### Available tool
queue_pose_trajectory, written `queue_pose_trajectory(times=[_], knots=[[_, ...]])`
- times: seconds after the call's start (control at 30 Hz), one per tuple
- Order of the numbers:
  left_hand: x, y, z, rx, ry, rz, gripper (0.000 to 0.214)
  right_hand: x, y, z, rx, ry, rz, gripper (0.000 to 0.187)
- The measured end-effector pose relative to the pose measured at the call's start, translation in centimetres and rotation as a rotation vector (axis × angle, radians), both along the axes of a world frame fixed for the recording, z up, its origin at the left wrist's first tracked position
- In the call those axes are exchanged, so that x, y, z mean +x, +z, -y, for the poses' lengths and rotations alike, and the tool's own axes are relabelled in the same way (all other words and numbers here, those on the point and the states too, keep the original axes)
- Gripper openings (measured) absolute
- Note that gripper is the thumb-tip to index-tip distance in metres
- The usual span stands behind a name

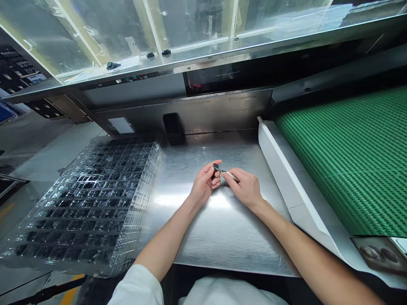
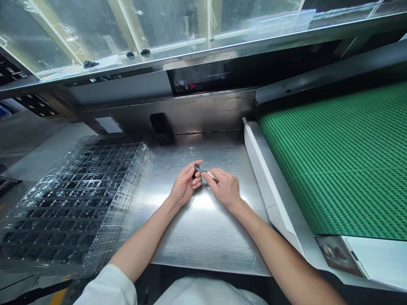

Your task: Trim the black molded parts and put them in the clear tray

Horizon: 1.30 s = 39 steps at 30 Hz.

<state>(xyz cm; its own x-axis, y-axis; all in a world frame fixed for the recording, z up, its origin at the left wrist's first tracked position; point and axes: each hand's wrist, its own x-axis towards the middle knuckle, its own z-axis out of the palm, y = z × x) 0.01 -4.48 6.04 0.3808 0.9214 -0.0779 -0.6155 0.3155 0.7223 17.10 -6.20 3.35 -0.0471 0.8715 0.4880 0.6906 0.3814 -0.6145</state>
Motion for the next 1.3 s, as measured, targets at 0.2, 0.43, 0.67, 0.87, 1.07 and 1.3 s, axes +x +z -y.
queue_pose_trajectory(times=[0.2, 0.43, 0.67, 0.87, 1.07, 1.3], knots=[[0.0, 0.0, 0.1, -0.025, 0.009, -0.006, 0.048, -0.2, 0.1, 0.1, 0.015, 0.011, 0.025, 0.060], [0.2, 0.0, 0.1, -0.002, -0.011, 0.015, 0.047, 0.2, 0.1, -0.1, 0.043, -0.005, 0.011, 0.054], [0.1, 0.1, 0.2, -0.028, -0.012, 0.000, 0.047, 0.0, 0.2, 0.0, 0.030, 0.016, -0.005, 0.053], [0.0, 0.0, 0.1, -0.026, -0.021, -0.001, 0.046, 0.2, 0.1, -0.1, 0.000, 0.009, -0.012, 0.059], [-0.1, -0.3, -0.2, -0.009, -0.077, 0.021, 0.044, 0.4, 0.7, -0.2, 0.011, -0.006, -0.121, 0.055], [0.7, -0.5, 0.1, -0.071, -0.107, -0.006, 0.042, 0.2, 1.1, -0.2, 0.049, 0.073, -0.205, 0.047]])
